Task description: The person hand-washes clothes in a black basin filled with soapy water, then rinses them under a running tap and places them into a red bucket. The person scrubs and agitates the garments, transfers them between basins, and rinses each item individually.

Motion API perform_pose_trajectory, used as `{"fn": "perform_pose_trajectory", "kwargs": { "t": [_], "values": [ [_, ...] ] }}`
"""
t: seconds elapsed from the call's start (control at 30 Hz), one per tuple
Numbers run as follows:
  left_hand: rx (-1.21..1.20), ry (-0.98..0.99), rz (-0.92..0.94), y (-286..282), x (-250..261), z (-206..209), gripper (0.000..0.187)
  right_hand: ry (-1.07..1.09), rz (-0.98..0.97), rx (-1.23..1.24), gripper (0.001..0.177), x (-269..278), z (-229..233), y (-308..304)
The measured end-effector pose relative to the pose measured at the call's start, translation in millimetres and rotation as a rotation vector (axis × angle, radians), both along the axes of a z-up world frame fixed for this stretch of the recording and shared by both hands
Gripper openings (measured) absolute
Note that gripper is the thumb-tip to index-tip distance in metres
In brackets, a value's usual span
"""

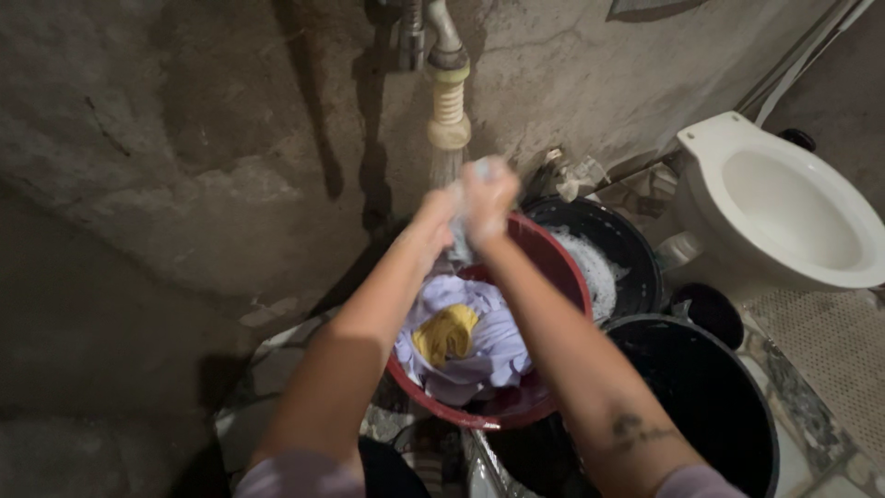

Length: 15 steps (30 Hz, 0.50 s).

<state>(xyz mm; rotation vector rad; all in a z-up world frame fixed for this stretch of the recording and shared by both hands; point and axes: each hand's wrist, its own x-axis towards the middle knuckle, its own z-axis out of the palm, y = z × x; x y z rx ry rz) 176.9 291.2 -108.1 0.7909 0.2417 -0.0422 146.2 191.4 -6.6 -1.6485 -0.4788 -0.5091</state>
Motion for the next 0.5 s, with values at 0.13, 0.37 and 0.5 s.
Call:
{"fn": "perform_pose_trajectory", "kwargs": {
  "t": [0.13,0.37,0.5],
  "values": [
    [0.081,0.061,0.115,7.1,-28.8,35.6,0.031,0.091,0.229,0.262,0.02,-6.7,-33.4,-3.7],
    [0.993,-0.036,0.109,9.0,-95.2,157.3,0.042,0.591,0.97,0.201,0.066,1.0,3.3,-58.7],
    [0.826,-0.098,0.059,5.4,-110.8,174.9,0.034,0.556,1.195,0.081,0.071,-11.3,22.6,-70.6]
  ]
}}
